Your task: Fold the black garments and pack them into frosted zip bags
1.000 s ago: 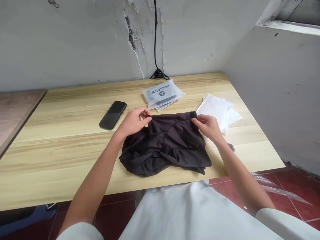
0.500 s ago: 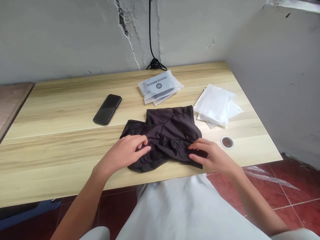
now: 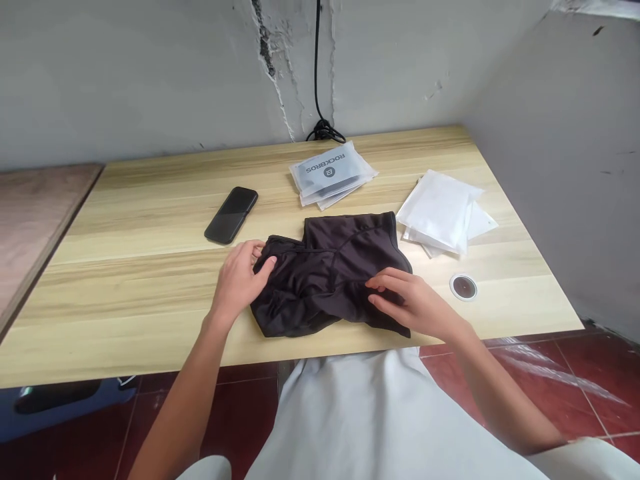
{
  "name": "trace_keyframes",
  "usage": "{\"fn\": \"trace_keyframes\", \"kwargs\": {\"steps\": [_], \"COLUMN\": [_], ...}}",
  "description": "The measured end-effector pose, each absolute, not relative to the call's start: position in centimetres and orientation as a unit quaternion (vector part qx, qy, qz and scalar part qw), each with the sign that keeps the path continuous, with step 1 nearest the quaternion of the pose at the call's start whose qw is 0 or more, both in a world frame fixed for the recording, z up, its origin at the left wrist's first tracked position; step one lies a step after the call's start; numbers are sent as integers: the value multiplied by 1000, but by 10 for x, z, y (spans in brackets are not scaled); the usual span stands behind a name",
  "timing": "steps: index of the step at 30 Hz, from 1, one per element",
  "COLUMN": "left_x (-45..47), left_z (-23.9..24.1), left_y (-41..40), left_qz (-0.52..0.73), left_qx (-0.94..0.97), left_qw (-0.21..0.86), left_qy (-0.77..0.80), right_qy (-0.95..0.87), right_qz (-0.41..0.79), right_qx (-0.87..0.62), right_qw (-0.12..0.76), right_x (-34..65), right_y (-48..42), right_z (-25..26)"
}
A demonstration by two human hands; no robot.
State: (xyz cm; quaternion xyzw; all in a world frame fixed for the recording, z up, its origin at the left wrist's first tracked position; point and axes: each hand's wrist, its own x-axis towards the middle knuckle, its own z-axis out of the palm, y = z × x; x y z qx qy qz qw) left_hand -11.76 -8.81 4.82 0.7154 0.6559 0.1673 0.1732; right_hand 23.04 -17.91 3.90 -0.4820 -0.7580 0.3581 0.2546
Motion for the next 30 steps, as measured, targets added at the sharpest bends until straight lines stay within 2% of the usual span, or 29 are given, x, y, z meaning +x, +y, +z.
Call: {"fn": "trace_keyframes", "kwargs": {"steps": [3, 8, 14, 18, 20, 24, 26, 30], "left_x": [-117, -111, -111, -100, -90, -77, -80, -98], "left_z": [46, 54, 38, 46, 48, 27, 12, 1], "left_y": [-72, -62, -44, -64, -84, -118, -125, -122], "left_qz": [180, 290, 174, 218, 217, 79, 20, -22], "left_qx": [718, 756, 765, 786, 824, 889, 887, 873], "left_qw": [200, 8, 17, -32, -16, 65, 85, 113], "left_qy": [641, 587, 620, 577, 523, 446, 453, 473], "right_qy": [-775, -766, -782, -782, -778, -775, -788, -821], "right_qz": [346, 349, 326, 327, 316, 219, 162, 113], "right_qx": [-463, -481, -489, -484, -488, -530, -551, -550], "right_qw": [255, 244, 205, 218, 238, 266, 223, 103], "right_x": [220, 219, 220, 219, 215, 199, 191, 184], "right_y": [-175, -179, -184, -187, -186, -171, -161, -151], "right_z": [35, 22, 8, 13, 17, 14, 4, -18]}}
